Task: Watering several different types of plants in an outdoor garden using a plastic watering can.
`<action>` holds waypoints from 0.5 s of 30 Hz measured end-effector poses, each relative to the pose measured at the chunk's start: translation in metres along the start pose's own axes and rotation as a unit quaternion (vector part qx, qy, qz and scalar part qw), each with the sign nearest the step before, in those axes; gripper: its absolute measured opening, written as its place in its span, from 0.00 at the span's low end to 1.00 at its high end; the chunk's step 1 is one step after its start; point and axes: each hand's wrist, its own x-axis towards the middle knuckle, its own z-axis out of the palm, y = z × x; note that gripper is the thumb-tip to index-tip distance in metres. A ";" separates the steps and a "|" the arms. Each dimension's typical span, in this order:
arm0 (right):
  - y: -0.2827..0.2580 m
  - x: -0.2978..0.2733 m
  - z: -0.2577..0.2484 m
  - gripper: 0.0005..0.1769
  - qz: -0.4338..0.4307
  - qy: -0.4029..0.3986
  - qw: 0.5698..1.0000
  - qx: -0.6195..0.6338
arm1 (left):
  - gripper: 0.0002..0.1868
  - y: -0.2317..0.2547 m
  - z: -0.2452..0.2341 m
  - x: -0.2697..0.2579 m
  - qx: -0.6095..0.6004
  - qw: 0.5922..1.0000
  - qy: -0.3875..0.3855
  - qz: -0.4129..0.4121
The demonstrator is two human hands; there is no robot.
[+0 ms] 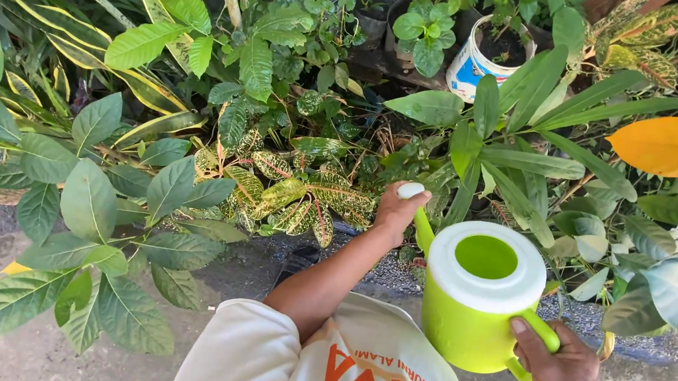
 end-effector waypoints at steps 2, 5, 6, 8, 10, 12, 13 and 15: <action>0.002 0.002 -0.001 0.08 0.002 0.002 1.000 0.003 | 0.33 0.003 0.001 -0.002 0.014 1.000 0.005 0.003; -0.001 0.003 -0.002 0.09 0.001 -0.002 1.000 -0.007 | 0.32 0.007 0.001 -0.007 0.024 1.000 0.017 -0.009; -0.003 0.004 -0.001 0.09 -0.004 -0.006 1.000 -0.016 | 0.32 0.010 0.002 -0.007 0.022 0.999 0.021 -0.020; 0.004 0.007 -0.003 0.11 -0.011 -0.011 1.000 -0.019 | 0.32 0.010 0.003 -0.006 0.019 0.999 0.022 -0.027; 0.000 0.011 0.000 0.13 -0.019 -0.014 1.000 -0.019 | 0.31 0.008 0.002 0.003 0.017 0.999 0.021 -0.031; -0.014 0.012 0.006 0.10 -0.013 -0.006 0.999 -0.032 | 0.29 -0.003 0.001 0.015 -0.004 1.000 0.002 -0.003; -0.016 0.014 0.009 0.10 -0.012 -0.006 0.999 -0.034 | 0.29 0.000 0.001 0.017 -0.006 1.000 0.002 -0.004; -0.022 0.018 0.014 0.11 -0.025 -0.011 0.999 -0.042 | 0.30 0.006 0.002 0.023 -0.016 0.999 0.007 -0.051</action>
